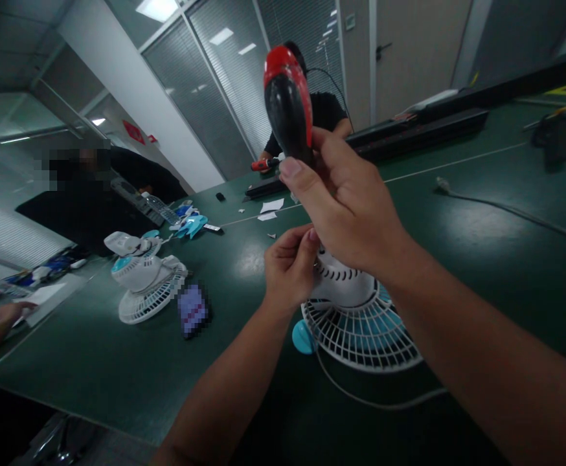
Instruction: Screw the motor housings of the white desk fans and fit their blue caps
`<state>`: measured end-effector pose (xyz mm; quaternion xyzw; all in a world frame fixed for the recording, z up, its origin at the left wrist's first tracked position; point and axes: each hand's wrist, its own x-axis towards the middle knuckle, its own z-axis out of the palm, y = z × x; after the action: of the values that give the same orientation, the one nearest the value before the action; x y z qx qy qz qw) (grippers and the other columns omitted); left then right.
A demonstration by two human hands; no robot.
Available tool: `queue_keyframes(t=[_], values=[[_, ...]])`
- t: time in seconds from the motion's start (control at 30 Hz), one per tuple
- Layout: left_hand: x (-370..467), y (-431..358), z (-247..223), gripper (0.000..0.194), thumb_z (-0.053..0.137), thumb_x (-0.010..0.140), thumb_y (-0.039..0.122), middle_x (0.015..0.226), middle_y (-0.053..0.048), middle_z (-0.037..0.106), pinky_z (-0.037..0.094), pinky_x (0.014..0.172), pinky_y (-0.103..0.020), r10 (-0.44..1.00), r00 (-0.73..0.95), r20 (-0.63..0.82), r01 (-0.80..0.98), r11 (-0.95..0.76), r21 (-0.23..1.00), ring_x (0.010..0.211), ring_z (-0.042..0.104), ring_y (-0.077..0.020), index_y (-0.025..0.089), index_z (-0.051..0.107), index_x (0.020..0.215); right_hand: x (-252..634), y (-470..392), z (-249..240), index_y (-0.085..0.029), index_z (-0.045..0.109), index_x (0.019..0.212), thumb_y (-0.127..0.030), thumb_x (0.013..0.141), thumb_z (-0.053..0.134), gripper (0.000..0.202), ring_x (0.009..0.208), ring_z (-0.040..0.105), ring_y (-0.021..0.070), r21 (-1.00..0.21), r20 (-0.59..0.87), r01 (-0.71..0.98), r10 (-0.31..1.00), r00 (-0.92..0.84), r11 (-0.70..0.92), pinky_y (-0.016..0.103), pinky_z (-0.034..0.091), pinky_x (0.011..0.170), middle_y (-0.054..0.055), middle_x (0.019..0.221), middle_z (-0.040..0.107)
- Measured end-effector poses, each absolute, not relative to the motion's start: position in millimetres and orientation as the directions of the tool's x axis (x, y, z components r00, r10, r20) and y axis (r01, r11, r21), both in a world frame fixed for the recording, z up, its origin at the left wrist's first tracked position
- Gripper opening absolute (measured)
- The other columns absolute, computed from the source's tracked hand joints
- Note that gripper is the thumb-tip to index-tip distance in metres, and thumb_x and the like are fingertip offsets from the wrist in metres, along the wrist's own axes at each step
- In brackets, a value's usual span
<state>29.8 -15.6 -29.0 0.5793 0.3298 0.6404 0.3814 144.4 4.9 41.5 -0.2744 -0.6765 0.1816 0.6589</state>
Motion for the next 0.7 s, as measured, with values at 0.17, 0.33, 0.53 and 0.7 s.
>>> queue_keyframes(t=[0.17, 0.33, 0.53, 0.7], values=[[30.1, -14.6, -28.6, 0.019, 0.076, 0.089, 0.038, 0.1, -0.008, 0.084, 0.061, 0.087, -0.033, 0.887, -0.056, 0.458, -0.121, -0.461, 0.879, 0.092, 0.077, -0.0182, 0.02, 0.08, 0.094, 143.9, 5.8, 39.5, -0.028, 0.069, 0.123, -0.042, 0.098, 0.064, 0.03, 0.092, 0.073, 0.0181, -0.62, 0.783, 0.139, 0.619, 0.059, 0.772, 0.035, 0.063, 0.076, 0.001, 0.104, 0.074], [32.5, -15.0, -26.9, 0.008, 0.079, 0.085, 0.029, 0.094, -0.007, 0.084, 0.06, 0.086, -0.031, 0.889, -0.075, 0.452, -0.194, -0.458, 0.868, 0.088, 0.077, -0.0165, 0.021, 0.079, 0.087, 144.1, 2.1, 41.9, -0.028, 0.071, 0.116, -0.043, 0.099, 0.061, 0.025, 0.089, 0.073, 0.0177, -0.615, 0.784, 0.193, 0.619, 0.044, 0.765, 0.036, 0.063, 0.076, -0.001, 0.099, 0.073], [35.6, -16.0, -26.0, 0.011, 0.082, 0.081, 0.026, 0.09, -0.005, 0.082, 0.06, 0.084, -0.032, 0.911, -0.082, 0.405, -0.241, -0.413, 0.878, 0.085, 0.077, -0.0161, 0.02, 0.073, 0.08, 144.1, 0.5, 46.0, -0.026, 0.073, 0.105, -0.045, 0.092, 0.071, 0.022, 0.08, 0.071, 0.0157, -0.593, 0.8, 0.255, 0.595, 0.076, 0.764, 0.034, 0.06, 0.074, -0.002, 0.094, 0.075], [35.3, -14.7, -26.8, 0.016, 0.084, 0.08, 0.024, 0.091, -0.005, 0.081, 0.058, 0.086, -0.03, 0.917, -0.089, 0.389, -0.272, -0.398, 0.876, 0.086, 0.075, -0.0143, 0.019, 0.069, 0.078, 144.3, 1.2, 46.5, -0.025, 0.069, 0.117, -0.037, 0.078, 0.085, 0.043, 0.09, 0.074, 0.0191, -0.594, 0.804, 0.215, 0.572, 0.163, 0.775, 0.035, 0.061, 0.076, 0.001, 0.101, 0.076]])
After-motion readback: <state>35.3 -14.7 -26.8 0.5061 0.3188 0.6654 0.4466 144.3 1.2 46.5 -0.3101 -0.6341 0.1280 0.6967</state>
